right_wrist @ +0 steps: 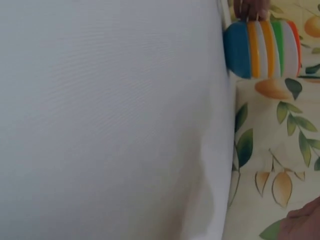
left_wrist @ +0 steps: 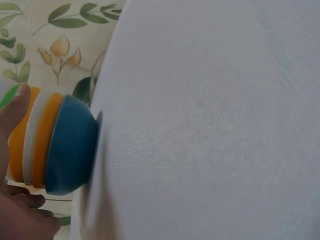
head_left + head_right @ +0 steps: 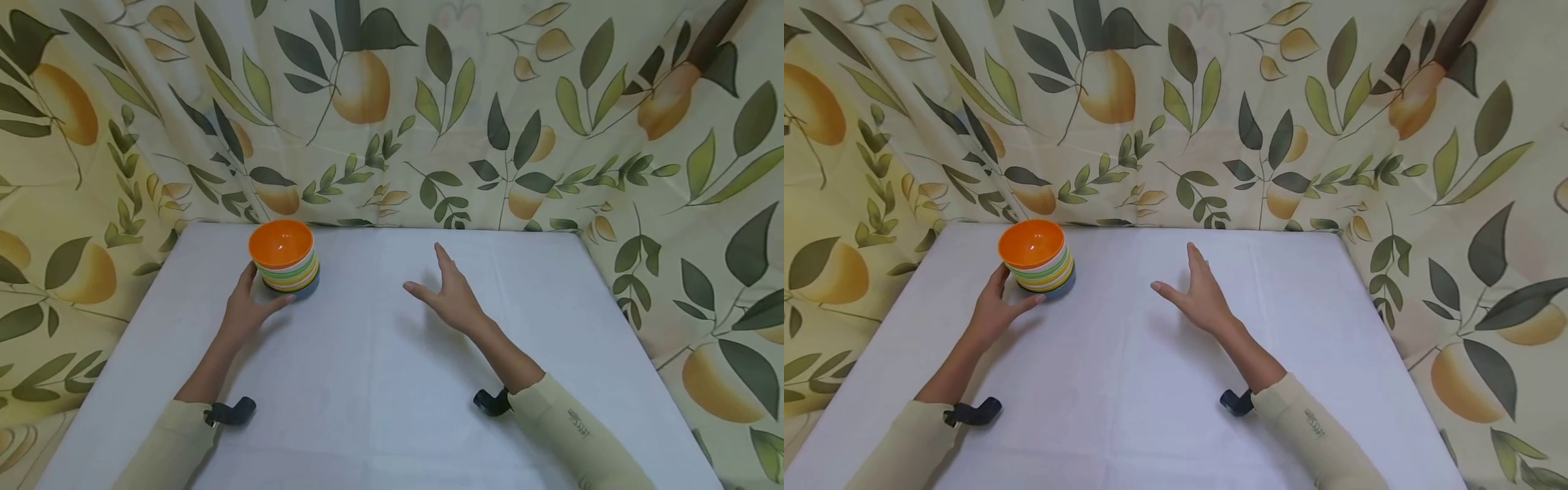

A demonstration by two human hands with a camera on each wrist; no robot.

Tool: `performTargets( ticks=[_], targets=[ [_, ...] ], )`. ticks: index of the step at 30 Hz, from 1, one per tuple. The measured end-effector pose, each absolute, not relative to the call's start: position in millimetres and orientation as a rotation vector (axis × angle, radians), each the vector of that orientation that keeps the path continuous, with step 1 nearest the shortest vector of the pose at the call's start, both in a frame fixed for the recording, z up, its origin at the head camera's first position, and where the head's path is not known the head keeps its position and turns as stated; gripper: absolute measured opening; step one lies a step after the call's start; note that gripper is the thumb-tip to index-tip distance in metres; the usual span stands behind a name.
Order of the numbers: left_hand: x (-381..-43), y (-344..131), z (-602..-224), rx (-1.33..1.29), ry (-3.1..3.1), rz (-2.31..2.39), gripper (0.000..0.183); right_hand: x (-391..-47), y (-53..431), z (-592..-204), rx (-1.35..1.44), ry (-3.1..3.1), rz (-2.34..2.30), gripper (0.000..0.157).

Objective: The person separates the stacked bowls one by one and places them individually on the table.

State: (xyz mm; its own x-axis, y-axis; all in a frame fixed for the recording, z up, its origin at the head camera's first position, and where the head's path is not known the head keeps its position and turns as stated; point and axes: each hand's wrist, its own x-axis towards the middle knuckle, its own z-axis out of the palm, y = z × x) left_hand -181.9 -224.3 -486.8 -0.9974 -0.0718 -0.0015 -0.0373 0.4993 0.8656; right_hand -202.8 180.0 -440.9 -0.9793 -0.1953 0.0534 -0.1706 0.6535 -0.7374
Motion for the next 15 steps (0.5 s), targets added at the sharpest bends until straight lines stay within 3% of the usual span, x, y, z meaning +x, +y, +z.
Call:
performTargets(
  ticks=[15],
  targets=[
    [-194.4, -220.8, -501.4, 0.093, -2.671, -1.599, 0.121, -229.0, 117.8, -427.0, -0.437, 2.762, -1.345, 0.117]
  ],
)
